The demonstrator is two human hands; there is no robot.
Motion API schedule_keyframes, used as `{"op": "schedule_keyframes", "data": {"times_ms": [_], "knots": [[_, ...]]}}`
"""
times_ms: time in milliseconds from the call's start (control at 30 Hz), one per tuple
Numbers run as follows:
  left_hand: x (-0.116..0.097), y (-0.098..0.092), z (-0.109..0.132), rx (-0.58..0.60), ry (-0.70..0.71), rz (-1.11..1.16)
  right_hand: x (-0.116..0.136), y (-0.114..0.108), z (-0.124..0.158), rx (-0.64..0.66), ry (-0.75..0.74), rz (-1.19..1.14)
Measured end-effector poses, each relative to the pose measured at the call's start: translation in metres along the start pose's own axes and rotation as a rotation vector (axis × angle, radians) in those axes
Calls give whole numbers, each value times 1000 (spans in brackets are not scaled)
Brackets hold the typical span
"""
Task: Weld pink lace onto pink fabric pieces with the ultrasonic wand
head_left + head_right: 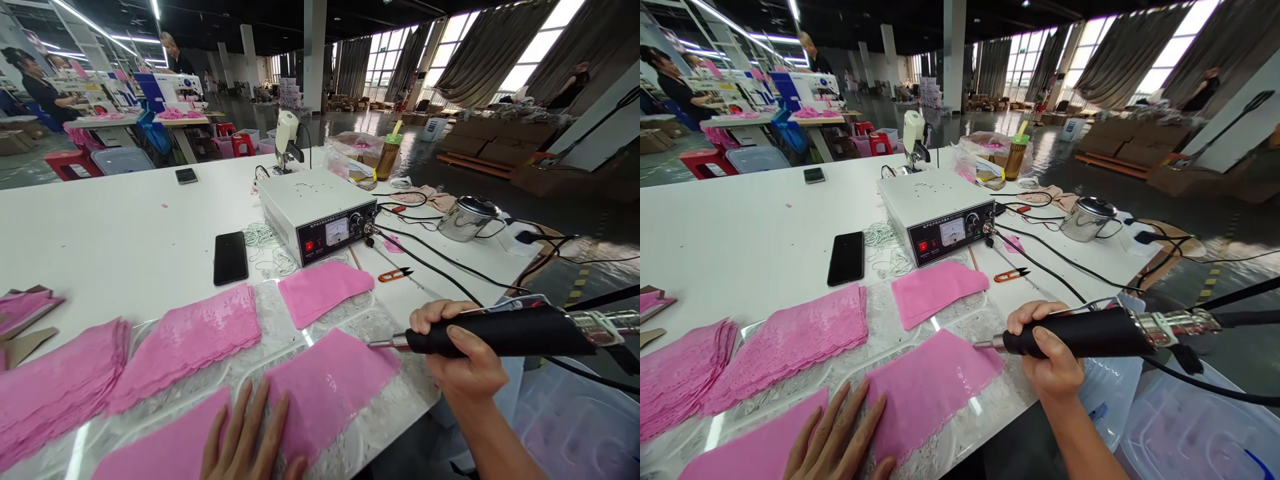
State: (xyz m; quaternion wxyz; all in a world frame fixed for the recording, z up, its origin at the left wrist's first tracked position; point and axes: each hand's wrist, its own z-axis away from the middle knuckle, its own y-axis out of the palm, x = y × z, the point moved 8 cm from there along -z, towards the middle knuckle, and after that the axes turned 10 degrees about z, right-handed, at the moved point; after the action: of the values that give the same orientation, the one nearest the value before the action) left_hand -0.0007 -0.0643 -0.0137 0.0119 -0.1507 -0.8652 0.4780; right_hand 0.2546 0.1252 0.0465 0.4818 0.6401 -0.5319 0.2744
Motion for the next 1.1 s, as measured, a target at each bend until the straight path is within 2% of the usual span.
{"op": "schedule_keyframes", "data": {"times_ms": [167, 433, 900, 1100], "knots": [[-1, -2, -1, 59, 48, -47, 0, 9, 0, 4, -13, -17], [-4, -3, -4, 58, 56, -68, -6, 31, 1, 51, 13, -35], [-12, -12, -9, 68, 35, -57, -6, 30, 0, 20, 52, 26], [-18, -19, -15, 51, 22, -18, -9, 58, 10, 70, 72, -39]]}}
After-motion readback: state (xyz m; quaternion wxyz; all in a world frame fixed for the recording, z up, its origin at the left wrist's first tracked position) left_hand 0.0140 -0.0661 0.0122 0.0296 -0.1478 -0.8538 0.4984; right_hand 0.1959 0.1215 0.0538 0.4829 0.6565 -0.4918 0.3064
